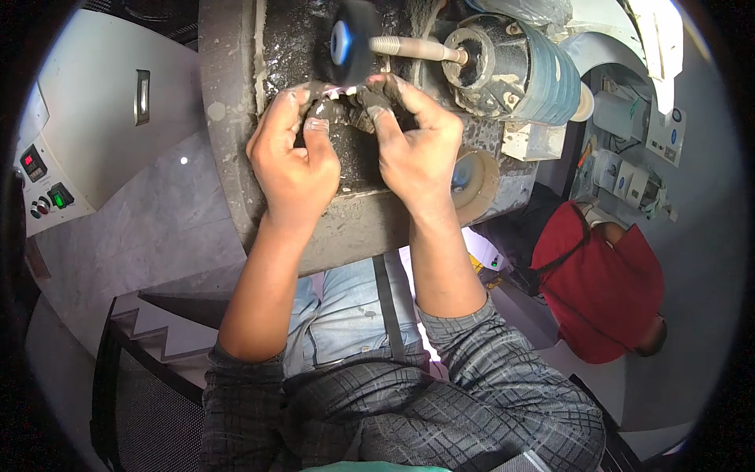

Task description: Polishing a dental prosthesis using a bench lathe.

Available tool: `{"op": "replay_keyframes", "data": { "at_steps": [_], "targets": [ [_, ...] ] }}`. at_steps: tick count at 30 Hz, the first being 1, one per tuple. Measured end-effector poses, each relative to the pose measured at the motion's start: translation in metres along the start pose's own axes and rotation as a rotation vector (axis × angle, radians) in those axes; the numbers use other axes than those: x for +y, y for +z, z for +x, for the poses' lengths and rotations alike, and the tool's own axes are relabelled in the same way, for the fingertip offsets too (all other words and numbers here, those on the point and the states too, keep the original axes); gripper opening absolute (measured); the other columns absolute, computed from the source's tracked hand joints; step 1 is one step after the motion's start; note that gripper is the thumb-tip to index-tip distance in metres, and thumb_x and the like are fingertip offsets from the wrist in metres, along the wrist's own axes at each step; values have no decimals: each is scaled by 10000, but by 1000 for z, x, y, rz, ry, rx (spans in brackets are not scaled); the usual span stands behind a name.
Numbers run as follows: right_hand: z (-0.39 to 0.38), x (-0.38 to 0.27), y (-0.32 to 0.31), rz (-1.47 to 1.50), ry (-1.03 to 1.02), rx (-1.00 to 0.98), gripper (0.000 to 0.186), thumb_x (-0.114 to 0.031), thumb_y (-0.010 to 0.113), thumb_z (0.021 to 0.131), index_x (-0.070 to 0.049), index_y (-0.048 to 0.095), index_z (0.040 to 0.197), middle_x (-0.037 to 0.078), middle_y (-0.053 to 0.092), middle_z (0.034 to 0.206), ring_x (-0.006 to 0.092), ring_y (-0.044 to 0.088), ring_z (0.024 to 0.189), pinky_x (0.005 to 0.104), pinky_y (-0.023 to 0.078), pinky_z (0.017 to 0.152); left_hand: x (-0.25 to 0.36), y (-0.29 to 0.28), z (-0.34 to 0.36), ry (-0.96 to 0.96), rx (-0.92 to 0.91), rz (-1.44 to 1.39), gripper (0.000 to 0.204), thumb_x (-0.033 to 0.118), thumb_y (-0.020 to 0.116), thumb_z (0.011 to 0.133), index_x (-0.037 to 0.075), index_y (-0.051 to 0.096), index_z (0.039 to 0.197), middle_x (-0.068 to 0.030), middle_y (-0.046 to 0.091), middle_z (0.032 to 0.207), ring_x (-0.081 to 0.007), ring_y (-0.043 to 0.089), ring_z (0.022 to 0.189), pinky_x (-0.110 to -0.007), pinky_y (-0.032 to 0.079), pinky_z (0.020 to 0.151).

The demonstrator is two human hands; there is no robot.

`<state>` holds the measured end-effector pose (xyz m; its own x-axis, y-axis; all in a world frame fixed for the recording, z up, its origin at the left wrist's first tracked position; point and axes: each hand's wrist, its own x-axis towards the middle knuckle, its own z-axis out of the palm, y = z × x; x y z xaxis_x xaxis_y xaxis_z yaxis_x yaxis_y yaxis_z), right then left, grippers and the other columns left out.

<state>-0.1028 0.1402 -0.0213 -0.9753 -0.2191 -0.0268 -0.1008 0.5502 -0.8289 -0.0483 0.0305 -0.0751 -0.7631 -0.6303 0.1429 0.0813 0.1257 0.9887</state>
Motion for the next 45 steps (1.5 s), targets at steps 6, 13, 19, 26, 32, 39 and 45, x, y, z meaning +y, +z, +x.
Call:
{"op": "replay_keyframes", "data": {
  "at_steps": [6, 13, 19, 26, 32, 39, 45],
  "targets": [
    [6, 8, 8, -8, -47, 8, 259, 56, 649, 817, 46, 703, 1070, 109, 738, 980, 119, 665, 925, 276, 516, 866, 5, 0, 21, -56, -18, 139, 307, -109, 523, 750, -76, 645, 1030, -221, 702, 925, -315, 710, 843, -358, 531, 787],
    [-4, 4, 6, 31, -2, -28, 272, 20, 685, 804, 50, 699, 1074, 92, 741, 949, 109, 665, 877, 275, 529, 815, 13, -7, 28, -16, -91, 198, 354, -128, 496, 710, -73, 644, 1027, -231, 682, 936, -374, 685, 844, -380, 529, 785],
    [1, 6, 11, 15, 40, -28, 268, 25, 684, 805, 50, 700, 1071, 91, 739, 943, 108, 664, 878, 275, 528, 814, 10, -2, 34, 83, -53, 303, 372, -139, 482, 684, -72, 630, 1018, -235, 660, 938, -394, 664, 872, -410, 530, 768],
    [-10, -1, 8, 78, -27, 12, 268, 47, 684, 784, 56, 701, 1052, 113, 735, 988, 130, 673, 921, 283, 522, 846, 5, -6, 15, 184, 0, 133, 338, -159, 449, 702, -82, 612, 988, -203, 648, 930, -374, 653, 838, -373, 535, 773],
    [-4, 3, -5, -57, -170, 22, 287, 80, 653, 765, 55, 703, 1047, 135, 730, 992, 195, 694, 945, 303, 518, 877, 5, 2, -1, 123, 35, 41, 282, -157, 479, 765, -85, 609, 1004, -197, 654, 965, -296, 670, 855, -341, 535, 796],
    [7, -2, -8, 27, -69, 46, 266, 66, 635, 812, 53, 704, 1069, 114, 731, 1000, 149, 673, 939, 280, 512, 869, 9, 16, -19, -195, 66, -298, 191, -110, 561, 799, -75, 599, 983, -179, 660, 905, -236, 671, 797, -329, 533, 713],
    [12, 5, 3, 60, -19, 75, 250, 49, 631, 834, 51, 705, 1072, 94, 733, 993, 114, 654, 908, 269, 510, 854, 17, 17, -15, -365, 39, -371, 168, -105, 581, 805, -92, 595, 973, -178, 671, 899, -194, 667, 810, -312, 532, 722]
  ]
}}
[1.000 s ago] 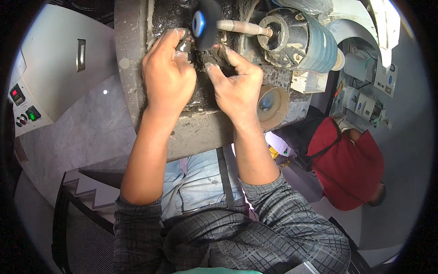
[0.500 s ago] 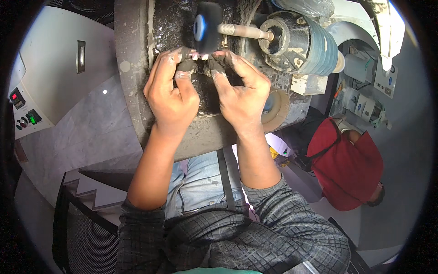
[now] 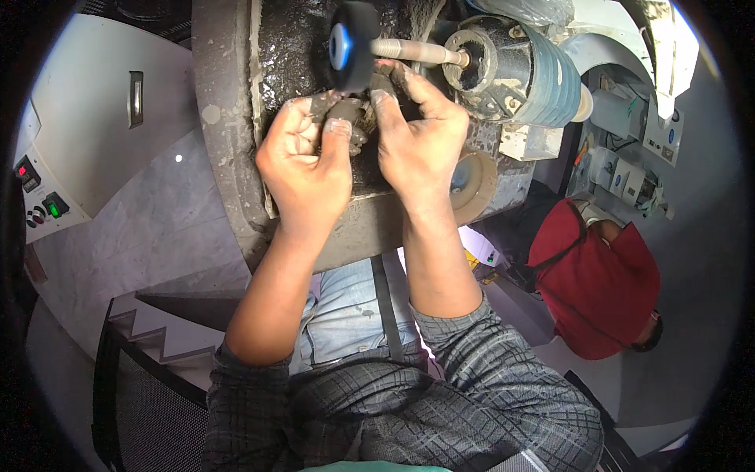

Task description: Polishing a dental prosthesis using a bench lathe.

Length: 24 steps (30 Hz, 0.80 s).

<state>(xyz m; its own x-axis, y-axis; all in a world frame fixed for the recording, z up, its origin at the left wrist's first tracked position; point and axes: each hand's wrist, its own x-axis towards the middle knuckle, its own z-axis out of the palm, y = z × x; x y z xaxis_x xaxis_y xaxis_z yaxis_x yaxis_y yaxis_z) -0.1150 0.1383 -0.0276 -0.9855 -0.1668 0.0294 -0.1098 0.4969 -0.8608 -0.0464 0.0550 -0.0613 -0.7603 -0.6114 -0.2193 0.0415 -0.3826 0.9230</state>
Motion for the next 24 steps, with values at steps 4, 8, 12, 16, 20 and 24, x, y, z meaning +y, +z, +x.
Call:
{"op": "replay_keyframes", "data": {
  "at_steps": [4, 8, 12, 16, 20, 24],
  "targets": [
    [-5, -10, -2, 11, 24, -9, 246, 51, 641, 828, 47, 706, 1065, 80, 729, 979, 101, 647, 907, 257, 510, 842, -6, -9, 3, 152, -15, 85, 158, -104, 579, 797, -83, 591, 953, -184, 672, 895, -231, 677, 804, -332, 529, 731],
    [-11, -1, -7, 97, 67, 4, 241, 52, 649, 829, 42, 708, 1063, 75, 728, 972, 99, 645, 904, 254, 510, 838, -4, -14, 9, 354, -91, 297, 251, -145, 526, 859, -109, 604, 1095, -130, 667, 1025, -152, 639, 889, -264, 516, 803],
    [-6, -1, -2, -9, 51, -33, 242, 49, 658, 829, 39, 709, 1065, 71, 727, 964, 99, 645, 886, 251, 513, 826, -8, -10, 20, 247, 12, 335, 267, -149, 532, 809, -113, 624, 1057, -159, 689, 988, -165, 659, 904, -273, 517, 811],
    [-14, -1, -9, 10, 100, -59, 245, 49, 658, 822, 39, 710, 1061, 68, 727, 956, 96, 640, 866, 249, 516, 809, 3, -18, 24, 277, -69, 443, 275, -145, 537, 792, -117, 631, 1049, -161, 705, 910, -158, 672, 851, -271, 520, 777],
    [-11, 0, -3, 25, 102, -50, 235, 45, 662, 818, 43, 711, 1048, 69, 729, 952, 101, 644, 866, 257, 518, 808, 5, -12, 37, 307, -57, 477, 276, -143, 524, 795, -125, 621, 1052, -164, 705, 888, -157, 671, 822, -266, 517, 761],
    [-15, -3, -13, -24, -4, -102, 286, 42, 655, 799, 48, 692, 1083, 100, 723, 1000, 128, 657, 917, 276, 518, 849, 0, -20, 33, 283, -50, 425, 293, -121, 533, 716, -64, 631, 987, -234, 676, 911, -413, 671, 842, -427, 538, 749]
  ]
}}
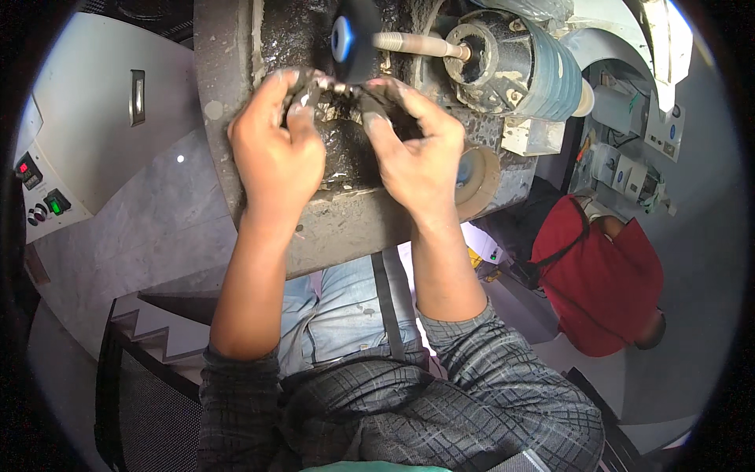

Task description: Polishing a dental prosthesis using a bench lathe.

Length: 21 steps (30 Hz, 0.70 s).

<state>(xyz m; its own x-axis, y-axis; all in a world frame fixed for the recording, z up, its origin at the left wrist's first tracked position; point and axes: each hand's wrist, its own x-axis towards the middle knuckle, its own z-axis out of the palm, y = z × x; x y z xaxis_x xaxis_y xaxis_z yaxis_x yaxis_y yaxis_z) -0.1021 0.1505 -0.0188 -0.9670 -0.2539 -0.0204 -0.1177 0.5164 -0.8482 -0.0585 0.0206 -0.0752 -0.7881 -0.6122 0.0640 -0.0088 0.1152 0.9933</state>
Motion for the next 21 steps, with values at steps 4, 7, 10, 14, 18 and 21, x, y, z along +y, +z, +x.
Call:
{"op": "replay_keyframes", "data": {
  "at_steps": [4, 7, 10, 14, 18, 21],
  "targets": [
    [-8, 8, -20, 147, -285, -2, 391, 35, 609, 783, 58, 640, 1171, 178, 701, 1094, 220, 671, 1015, 341, 507, 939, -2, -8, -19, 69, -12, -69, 350, -173, 485, 700, -40, 629, 990, -183, 659, 883, -370, 673, 772, -383, 539, 685],
    [-6, 3, -20, 101, -434, -185, 478, 15, 580, 735, 95, 590, 1206, 233, 683, 1138, 319, 664, 1097, 414, 479, 1012, 3, -5, -30, -47, -79, -101, 328, -193, 419, 829, -129, 606, 1090, -145, 687, 1013, -165, 662, 928, -262, 518, 846],
    [-3, -3, 0, -247, -325, -227, 452, -15, 600, 720, 92, 620, 1160, 269, 679, 1077, 375, 680, 1033, 390, 512, 951, -2, 3, -28, -102, -45, -241, 316, -191, 430, 839, -123, 601, 1095, -128, 681, 1013, -152, 658, 918, -255, 519, 816],
    [8, 7, -7, -260, -176, -177, 282, 25, 619, 753, 59, 671, 1029, 231, 691, 966, 387, 691, 880, 387, 548, 782, 0, 15, -14, -139, 38, -189, 262, -125, 524, 749, -54, 648, 968, -221, 685, 874, -358, 698, 805, -387, 540, 713],
    [24, 7, -1, -396, -298, -104, 238, 18, 655, 734, 58, 671, 968, 241, 682, 902, 397, 684, 826, 392, 544, 740, -3, 24, 5, -155, 24, -141, 257, -88, 537, 754, -58, 650, 983, -245, 679, 857, -381, 691, 810, -410, 524, 722],
    [26, 3, 3, -433, -262, -117, 200, 12, 669, 729, 55, 668, 924, 237, 677, 859, 399, 680, 793, 395, 541, 714, -1, 21, 10, -190, 41, -50, 246, -94, 527, 758, -53, 646, 970, -230, 680, 836, -364, 695, 793, -390, 523, 717]
  ]
}}
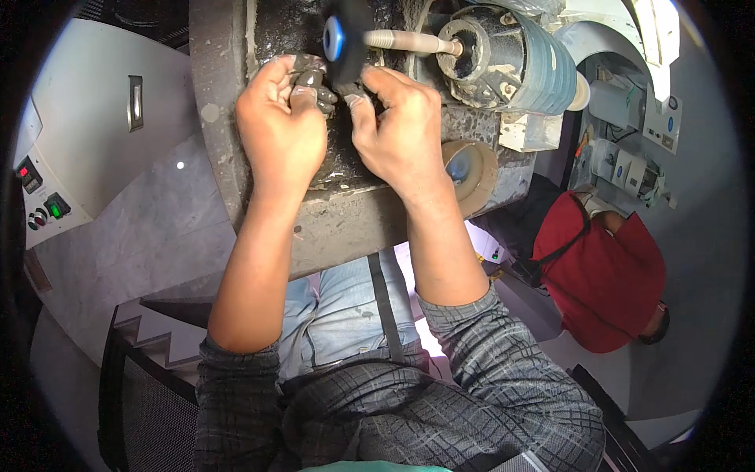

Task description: Polishing a dental prosthesis using a bench lathe.

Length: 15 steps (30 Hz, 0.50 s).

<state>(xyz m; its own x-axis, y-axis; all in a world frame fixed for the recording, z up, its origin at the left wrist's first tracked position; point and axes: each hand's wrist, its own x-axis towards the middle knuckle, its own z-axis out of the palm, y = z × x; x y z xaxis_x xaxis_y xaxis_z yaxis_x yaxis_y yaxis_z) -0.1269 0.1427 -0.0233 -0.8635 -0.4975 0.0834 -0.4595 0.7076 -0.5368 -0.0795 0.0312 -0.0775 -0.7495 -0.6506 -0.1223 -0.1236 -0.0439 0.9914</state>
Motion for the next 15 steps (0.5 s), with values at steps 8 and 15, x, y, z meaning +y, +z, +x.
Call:
{"op": "replay_keyframes", "data": {
  "at_steps": [8, 15],
  "targets": [
    [-12, 3, 2, 106, 38, 100, 209, -17, 691, 732, 25, 684, 936, 206, 680, 831, 370, 684, 748, 376, 533, 668, -1, -1, -11, 120, 36, -114, 256, -128, 497, 754, -38, 636, 949, -199, 679, 824, -340, 690, 773, -375, 524, 710],
    [-13, 7, 5, 171, 188, 18, 304, -54, 713, 731, 47, 679, 1015, 205, 700, 880, 334, 699, 775, 363, 540, 718, -2, -8, -8, 151, 11, -42, 292, -146, 493, 738, -40, 636, 970, -195, 686, 868, -329, 695, 795, -367, 529, 722]
  ]
}}
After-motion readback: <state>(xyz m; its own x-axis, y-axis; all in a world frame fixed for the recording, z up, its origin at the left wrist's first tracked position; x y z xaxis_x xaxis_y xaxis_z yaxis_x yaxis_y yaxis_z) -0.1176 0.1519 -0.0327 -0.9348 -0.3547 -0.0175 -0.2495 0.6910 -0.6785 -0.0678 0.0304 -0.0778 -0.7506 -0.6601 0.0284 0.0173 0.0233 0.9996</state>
